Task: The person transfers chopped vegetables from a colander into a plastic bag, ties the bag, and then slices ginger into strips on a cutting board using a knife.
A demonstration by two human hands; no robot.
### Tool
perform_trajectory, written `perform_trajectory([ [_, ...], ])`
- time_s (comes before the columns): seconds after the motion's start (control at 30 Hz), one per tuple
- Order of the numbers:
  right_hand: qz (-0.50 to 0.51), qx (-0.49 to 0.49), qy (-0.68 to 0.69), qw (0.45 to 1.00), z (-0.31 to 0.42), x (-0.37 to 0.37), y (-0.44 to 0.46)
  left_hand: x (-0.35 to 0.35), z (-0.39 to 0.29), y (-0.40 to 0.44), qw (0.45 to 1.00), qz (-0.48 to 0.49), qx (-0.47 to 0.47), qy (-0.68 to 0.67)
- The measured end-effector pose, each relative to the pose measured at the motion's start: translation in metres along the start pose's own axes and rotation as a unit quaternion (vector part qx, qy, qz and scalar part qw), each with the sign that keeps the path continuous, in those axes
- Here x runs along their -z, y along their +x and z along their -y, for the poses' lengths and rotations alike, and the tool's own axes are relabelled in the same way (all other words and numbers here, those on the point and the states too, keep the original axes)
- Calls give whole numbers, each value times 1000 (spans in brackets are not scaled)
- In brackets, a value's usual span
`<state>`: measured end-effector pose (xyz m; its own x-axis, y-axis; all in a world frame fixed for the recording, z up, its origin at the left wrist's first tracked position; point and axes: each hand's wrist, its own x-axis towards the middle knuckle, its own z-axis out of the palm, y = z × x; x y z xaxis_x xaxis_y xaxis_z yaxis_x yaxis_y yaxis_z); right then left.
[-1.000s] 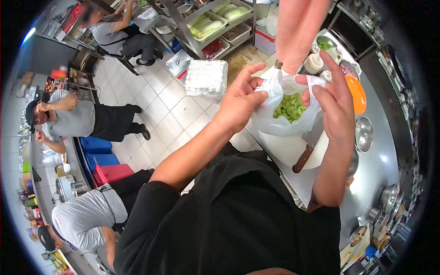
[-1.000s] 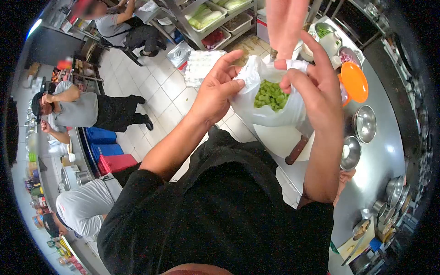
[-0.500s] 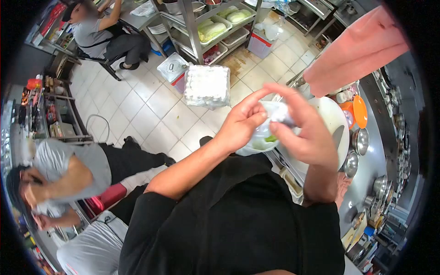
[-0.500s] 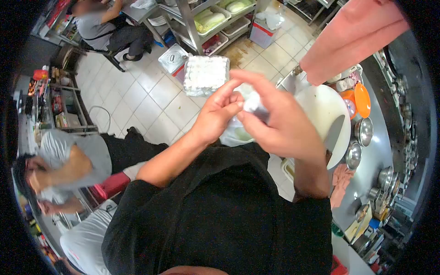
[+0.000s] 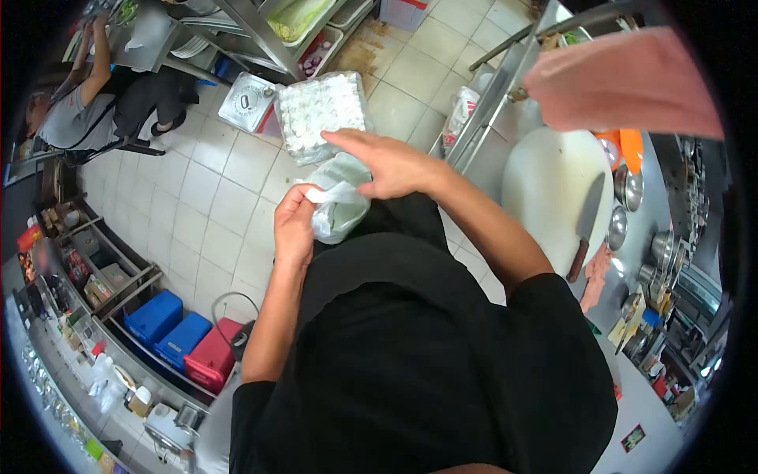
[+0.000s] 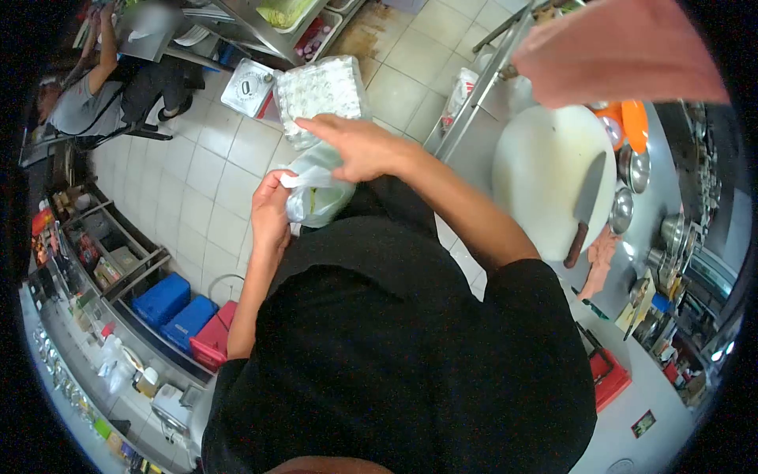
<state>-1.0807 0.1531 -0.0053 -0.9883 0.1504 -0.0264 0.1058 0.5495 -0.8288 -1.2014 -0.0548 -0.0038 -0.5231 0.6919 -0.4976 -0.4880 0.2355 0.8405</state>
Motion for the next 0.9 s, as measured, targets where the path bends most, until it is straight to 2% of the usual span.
perform_trajectory([
  [0.13, 115, 42, 28, 992, -37, -35, 52, 16, -6, 48, 995, 5, 9, 103],
  [0.2, 109, 42, 43, 992, -51, -41, 79, 14, -17, 74, 995, 19, 38, 95],
  [0.33, 120, 42, 19, 992, -94, -49, 133, 11, -37, 118, 985, 50, 34, 165],
  [0.37, 56, 95, 21, 994, -106, -57, 142, 15, -34, 130, 975, 82, -5, 208],
  [0.47, 77, 71, 35, 994, -143, -72, 158, 22, -37, 163, 966, 101, 13, 236],
  [0.57, 12, -23, 143, 989, -164, -61, 159, 14, -38, 201, 961, 120, -50, 243],
  [0.67, -95, -86, 178, 976, -191, -58, 150, 4, -34, 242, 937, 159, -73, 302],
  [0.7, -101, -146, 177, 968, -204, -60, 146, -3, -32, 258, 931, 180, -99, 302],
  [0.8, -231, -203, 219, 926, -246, -59, 118, -26, -26, 308, 913, 206, -139, 323],
  [0.87, -286, -338, 177, 879, -259, -41, 102, -45, -24, 335, 917, 224, -113, 310],
  [0.9, -345, -346, 138, 861, -275, -35, 94, -53, -23, 350, 918, 233, -102, 304],
])
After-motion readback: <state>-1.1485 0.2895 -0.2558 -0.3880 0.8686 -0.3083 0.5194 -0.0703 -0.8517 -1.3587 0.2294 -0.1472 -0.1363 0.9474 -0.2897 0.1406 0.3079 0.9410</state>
